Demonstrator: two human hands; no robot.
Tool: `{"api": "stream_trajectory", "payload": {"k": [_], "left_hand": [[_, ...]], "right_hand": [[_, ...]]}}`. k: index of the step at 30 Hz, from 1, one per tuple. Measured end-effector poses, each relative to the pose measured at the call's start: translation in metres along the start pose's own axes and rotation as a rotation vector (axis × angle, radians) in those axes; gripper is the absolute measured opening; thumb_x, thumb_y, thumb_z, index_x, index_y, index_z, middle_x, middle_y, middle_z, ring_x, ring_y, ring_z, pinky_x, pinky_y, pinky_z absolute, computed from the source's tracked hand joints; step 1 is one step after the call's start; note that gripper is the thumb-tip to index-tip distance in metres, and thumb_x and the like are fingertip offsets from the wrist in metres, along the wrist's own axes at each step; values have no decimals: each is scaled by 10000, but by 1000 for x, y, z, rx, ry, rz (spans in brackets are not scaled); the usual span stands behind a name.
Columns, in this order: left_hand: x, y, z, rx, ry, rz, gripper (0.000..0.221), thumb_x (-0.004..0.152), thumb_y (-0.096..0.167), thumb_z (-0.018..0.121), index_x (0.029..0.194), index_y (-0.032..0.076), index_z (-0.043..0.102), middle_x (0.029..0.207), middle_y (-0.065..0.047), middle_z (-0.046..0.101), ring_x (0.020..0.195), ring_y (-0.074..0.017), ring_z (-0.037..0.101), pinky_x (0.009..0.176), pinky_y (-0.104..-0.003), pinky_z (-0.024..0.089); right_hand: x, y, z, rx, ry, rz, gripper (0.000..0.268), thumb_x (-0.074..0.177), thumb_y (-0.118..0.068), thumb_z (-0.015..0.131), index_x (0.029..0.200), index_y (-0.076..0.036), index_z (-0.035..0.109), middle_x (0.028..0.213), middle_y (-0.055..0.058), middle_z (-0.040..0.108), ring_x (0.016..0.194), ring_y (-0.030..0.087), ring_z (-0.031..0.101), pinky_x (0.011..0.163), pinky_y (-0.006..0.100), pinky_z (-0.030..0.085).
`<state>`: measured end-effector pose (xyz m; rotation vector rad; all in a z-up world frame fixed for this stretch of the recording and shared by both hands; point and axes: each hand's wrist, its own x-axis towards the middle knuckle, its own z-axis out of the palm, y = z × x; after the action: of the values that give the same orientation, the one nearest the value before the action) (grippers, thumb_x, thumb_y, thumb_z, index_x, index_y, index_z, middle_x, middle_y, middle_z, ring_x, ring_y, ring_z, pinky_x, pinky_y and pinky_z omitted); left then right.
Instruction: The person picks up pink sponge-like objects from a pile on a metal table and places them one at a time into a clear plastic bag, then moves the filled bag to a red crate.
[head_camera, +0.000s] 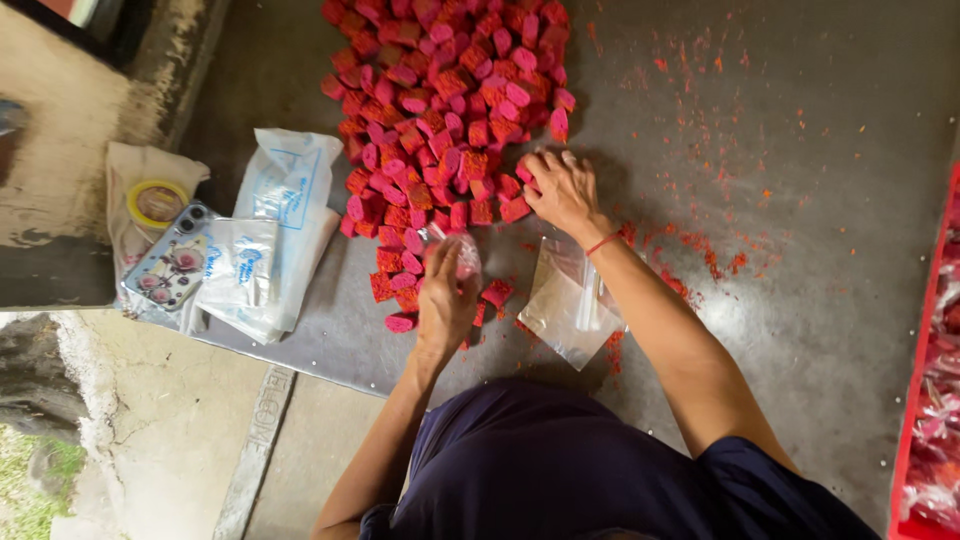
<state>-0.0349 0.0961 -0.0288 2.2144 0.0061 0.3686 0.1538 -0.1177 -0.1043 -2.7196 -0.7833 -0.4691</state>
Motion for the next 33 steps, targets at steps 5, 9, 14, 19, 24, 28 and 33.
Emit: {"api": "stream_trajectory", "payload": {"k": [5, 9, 14, 19, 24, 28, 33], "left_hand": [[3, 17, 22, -117, -149, -130, 639, 833, 77, 717, 1405, -87, 486, 1540, -277, 444, 914, -362, 724, 755, -388, 609], [16, 20, 16, -13, -203, -180, 679, 820, 65, 720, 1433, -78, 464, 1571, -240, 398, 864, -350, 745, 790, -413, 585], [8, 22, 16, -92, -154, 59, 720, 746, -27, 629, 1442, -85, 458, 1570, -241, 396, 1016, -404, 719, 739, -402, 612], [-14, 53, 19, -16, -233, 236, 681, 796, -92, 552, 1472, -59, 480, 1619, -203, 418, 1002, -427, 720, 791, -422, 613], [-31, 53, 35, 99, -244, 242, 771, 712, -89, 618, 1466, -73, 455, 1580, -254, 383, 983, -473, 693, 760, -469, 599], [-33, 35, 45, 13, -263, 197, 825, 652, -41, 726, 1422, -81, 432, 1573, -284, 353, 962, -487, 677, 744, -497, 587], [-8, 18, 62, -156, -201, 333, 731, 747, -111, 660, 1449, -94, 457, 1568, -269, 389, 1253, -485, 601, 988, -441, 577]], "right_hand": [[14, -3, -6, 20, -263, 101, 535, 878, -284, 688, 1407, -294, 611, 1215, 133, 680, 1008, 385, 679, 786, 519, 590], [7, -18, -50, 310, -286, 479, 470, 879, -345, 711, 1345, -320, 658, 1150, 95, 754, 946, 339, 712, 809, 475, 590], [-80, -58, -109, 1916, -485, 637, 471, 905, -284, 615, 1345, -125, 567, 1110, 132, 740, 738, 219, 708, 535, 398, 580], [-117, -67, -100, 1771, -594, 964, 501, 1075, -434, 574, 1295, 15, 616, 1082, 212, 614, 829, 318, 636, 529, 433, 571], [-126, -73, -96, 1775, -512, 1119, 382, 964, -439, 544, 1210, -166, 650, 1182, 33, 664, 1050, 213, 648, 621, 434, 582], [-136, -64, -89, 2011, -457, 1222, 169, 971, -216, 646, 1125, -146, 660, 1118, 33, 659, 1033, 263, 627, 797, 505, 566], [-128, -61, -127, 2364, -369, 984, 172, 954, -88, 622, 1101, -10, 662, 1080, 129, 689, 1080, 299, 673, 1057, 549, 569]]}}
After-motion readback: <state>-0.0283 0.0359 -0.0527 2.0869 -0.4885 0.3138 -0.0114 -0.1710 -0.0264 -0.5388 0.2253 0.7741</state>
